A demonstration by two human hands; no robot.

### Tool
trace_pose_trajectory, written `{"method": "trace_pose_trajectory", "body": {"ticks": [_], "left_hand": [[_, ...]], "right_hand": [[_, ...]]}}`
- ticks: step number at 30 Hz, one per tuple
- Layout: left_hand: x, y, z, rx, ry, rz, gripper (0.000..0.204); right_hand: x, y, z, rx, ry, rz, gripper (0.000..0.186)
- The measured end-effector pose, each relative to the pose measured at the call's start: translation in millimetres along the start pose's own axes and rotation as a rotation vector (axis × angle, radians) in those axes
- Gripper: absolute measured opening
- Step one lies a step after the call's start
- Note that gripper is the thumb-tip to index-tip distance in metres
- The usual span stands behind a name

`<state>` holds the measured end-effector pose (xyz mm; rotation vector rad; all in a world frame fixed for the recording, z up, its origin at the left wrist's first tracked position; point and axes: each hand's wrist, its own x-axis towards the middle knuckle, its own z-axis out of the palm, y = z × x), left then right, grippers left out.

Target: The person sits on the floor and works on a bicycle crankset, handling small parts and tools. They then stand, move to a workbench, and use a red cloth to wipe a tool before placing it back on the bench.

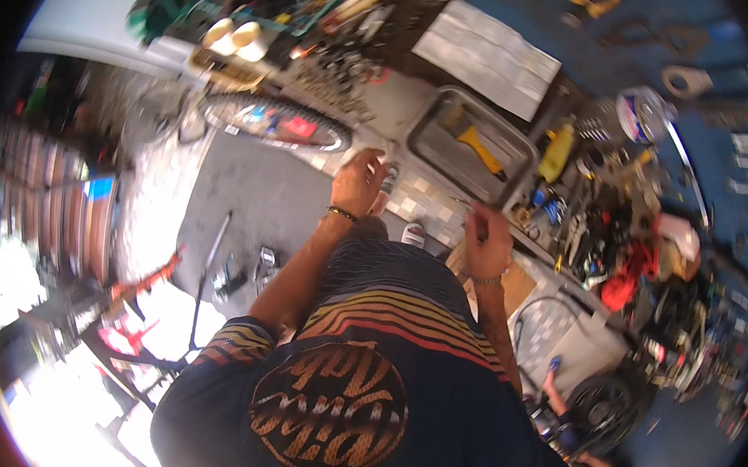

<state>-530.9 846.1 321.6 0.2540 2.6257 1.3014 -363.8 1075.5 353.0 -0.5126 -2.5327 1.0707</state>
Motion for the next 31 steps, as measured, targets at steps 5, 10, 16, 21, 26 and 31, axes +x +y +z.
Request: {"method": "trace_pose_trajectory", "body": {"ticks": [5,10,16,21,26,31], "left_hand": [[-144.7,-172.8,17.3,0.091,0.126,-0.353,0.031],[-393.9,-373.5,-12.8,0.305,-0.217,-1.182,0.031],[-438.0,-336.9,-28.8,-0.024,0.323,-1.44,0.033],[-379.6,-346.4,-35.2,0.017,0.379,-1.386,0.035],[-286.8,-446.1,-102.1,0.133,0.239,-0.919,0.03],[-84.4,-500.1,-222.1,0.36,0.106,-0.64,0.045]], "right_hand": [[-57.9,9.9,14.9,0.148,-0.456,-0.097,0.021],[-24.0,-18.9,24.9,0.2,-0.644,-0.239,0.021],[53.7,-88.7,94.3,0.191,-0.639,-0.464,0.027],[105.0,-187.3,201.9,0.291,-0.673,-0.521,0.028],[122.1,-265.9,313.0,0.324,-0.771,-0.488,0.031],[107.7,-284.4,363.9,0.226,-0.813,-0.372,0.037]]}}
